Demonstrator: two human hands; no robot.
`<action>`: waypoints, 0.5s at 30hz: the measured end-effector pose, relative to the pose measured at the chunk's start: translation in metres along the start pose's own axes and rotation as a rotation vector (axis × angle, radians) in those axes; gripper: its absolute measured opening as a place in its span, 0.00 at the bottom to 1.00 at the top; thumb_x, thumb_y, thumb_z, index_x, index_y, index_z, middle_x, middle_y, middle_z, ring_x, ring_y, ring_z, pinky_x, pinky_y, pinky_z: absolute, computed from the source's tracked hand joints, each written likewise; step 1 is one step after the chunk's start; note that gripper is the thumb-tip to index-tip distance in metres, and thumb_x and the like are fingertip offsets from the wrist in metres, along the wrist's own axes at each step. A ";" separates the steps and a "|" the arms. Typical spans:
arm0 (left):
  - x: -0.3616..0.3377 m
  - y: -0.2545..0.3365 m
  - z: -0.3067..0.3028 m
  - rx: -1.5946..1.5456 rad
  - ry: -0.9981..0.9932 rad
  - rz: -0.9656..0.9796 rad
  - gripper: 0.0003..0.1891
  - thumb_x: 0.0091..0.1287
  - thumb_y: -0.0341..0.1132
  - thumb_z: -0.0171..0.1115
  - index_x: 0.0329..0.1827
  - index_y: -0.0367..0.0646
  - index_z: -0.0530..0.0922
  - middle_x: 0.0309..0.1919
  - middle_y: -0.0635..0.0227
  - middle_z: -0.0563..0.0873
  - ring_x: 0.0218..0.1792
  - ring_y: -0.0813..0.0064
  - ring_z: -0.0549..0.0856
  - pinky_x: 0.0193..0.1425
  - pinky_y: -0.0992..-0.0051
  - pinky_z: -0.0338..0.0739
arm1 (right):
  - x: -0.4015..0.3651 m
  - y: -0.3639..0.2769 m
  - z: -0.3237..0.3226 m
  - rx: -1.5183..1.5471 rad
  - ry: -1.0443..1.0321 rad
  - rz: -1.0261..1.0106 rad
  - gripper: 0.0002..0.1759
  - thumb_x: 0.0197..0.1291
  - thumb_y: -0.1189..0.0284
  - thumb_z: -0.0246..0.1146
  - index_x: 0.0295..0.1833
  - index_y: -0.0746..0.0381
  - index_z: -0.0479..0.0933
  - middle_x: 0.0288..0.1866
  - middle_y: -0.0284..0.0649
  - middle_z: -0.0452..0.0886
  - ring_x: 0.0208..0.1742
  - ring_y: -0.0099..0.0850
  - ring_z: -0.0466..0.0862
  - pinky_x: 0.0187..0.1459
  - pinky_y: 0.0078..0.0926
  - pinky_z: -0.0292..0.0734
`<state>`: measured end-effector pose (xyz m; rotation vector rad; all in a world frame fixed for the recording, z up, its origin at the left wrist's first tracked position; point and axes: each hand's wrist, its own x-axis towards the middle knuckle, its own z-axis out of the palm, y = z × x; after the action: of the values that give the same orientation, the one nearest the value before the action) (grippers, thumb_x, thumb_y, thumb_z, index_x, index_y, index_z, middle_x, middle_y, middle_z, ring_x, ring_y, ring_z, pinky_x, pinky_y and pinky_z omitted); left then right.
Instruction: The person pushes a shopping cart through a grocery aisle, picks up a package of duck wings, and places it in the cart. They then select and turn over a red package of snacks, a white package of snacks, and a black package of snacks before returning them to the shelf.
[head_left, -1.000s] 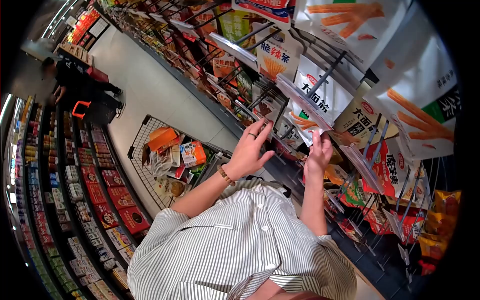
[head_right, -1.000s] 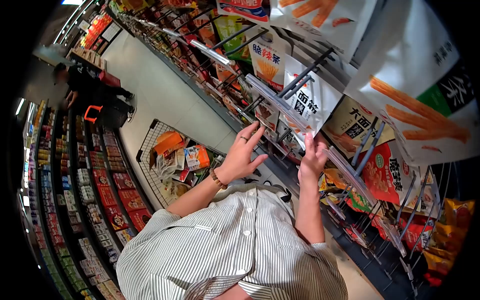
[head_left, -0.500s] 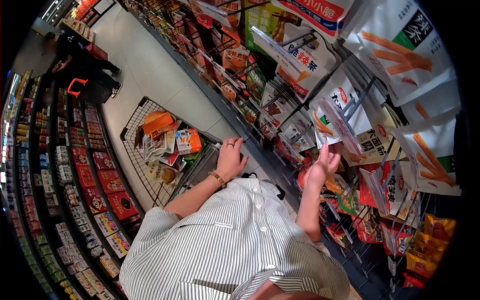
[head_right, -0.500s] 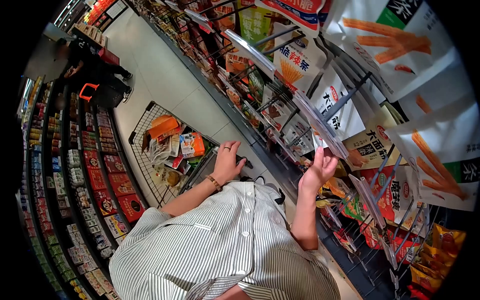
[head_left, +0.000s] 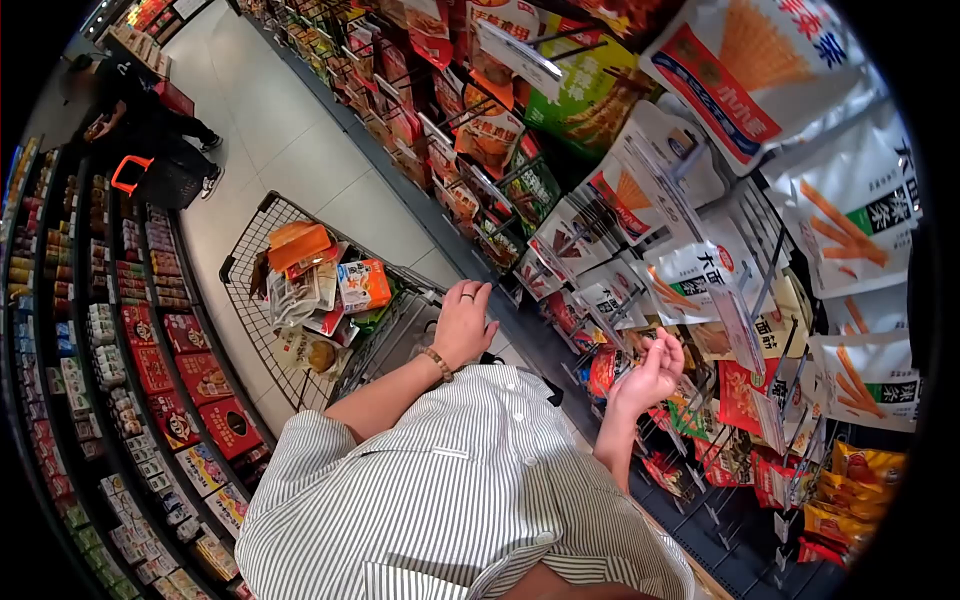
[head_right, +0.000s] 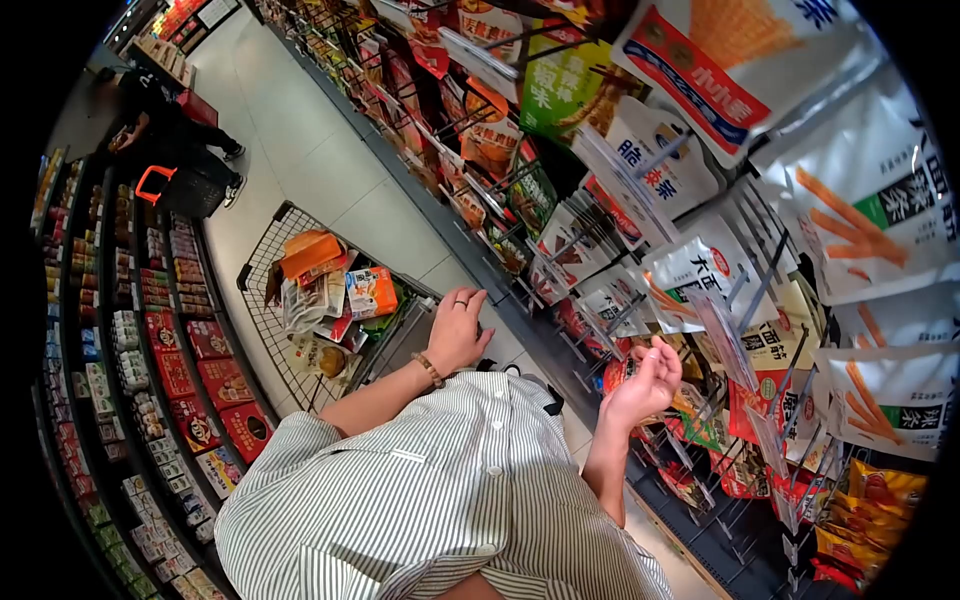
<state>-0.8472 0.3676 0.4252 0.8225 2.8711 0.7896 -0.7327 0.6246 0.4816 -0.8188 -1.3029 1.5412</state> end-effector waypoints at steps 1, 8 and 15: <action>0.002 -0.004 -0.003 -0.006 0.002 0.003 0.36 0.54 0.37 0.76 0.66 0.33 0.73 0.59 0.52 0.77 0.66 0.50 0.73 0.72 0.56 0.67 | -0.006 -0.002 0.009 -0.008 -0.049 0.010 0.08 0.73 0.78 0.60 0.54 0.68 0.75 0.48 0.44 0.85 0.40 0.25 0.84 0.47 0.24 0.83; 0.019 -0.034 -0.023 -0.033 -0.017 0.018 0.37 0.55 0.38 0.76 0.68 0.33 0.72 0.61 0.51 0.77 0.66 0.49 0.73 0.73 0.57 0.68 | -0.032 0.004 0.081 0.084 -0.203 0.072 0.12 0.70 0.83 0.59 0.57 0.69 0.73 0.53 0.46 0.83 0.45 0.28 0.86 0.49 0.26 0.83; 0.036 -0.066 -0.036 -0.033 -0.042 0.030 0.40 0.54 0.39 0.77 0.70 0.33 0.70 0.62 0.51 0.76 0.67 0.49 0.72 0.73 0.57 0.66 | -0.048 0.004 0.134 0.089 -0.337 0.104 0.14 0.71 0.82 0.56 0.60 0.70 0.71 0.56 0.48 0.82 0.48 0.32 0.87 0.53 0.29 0.83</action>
<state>-0.9167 0.3216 0.4279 0.8689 2.8084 0.8105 -0.8387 0.5321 0.5030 -0.5943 -1.4359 1.8661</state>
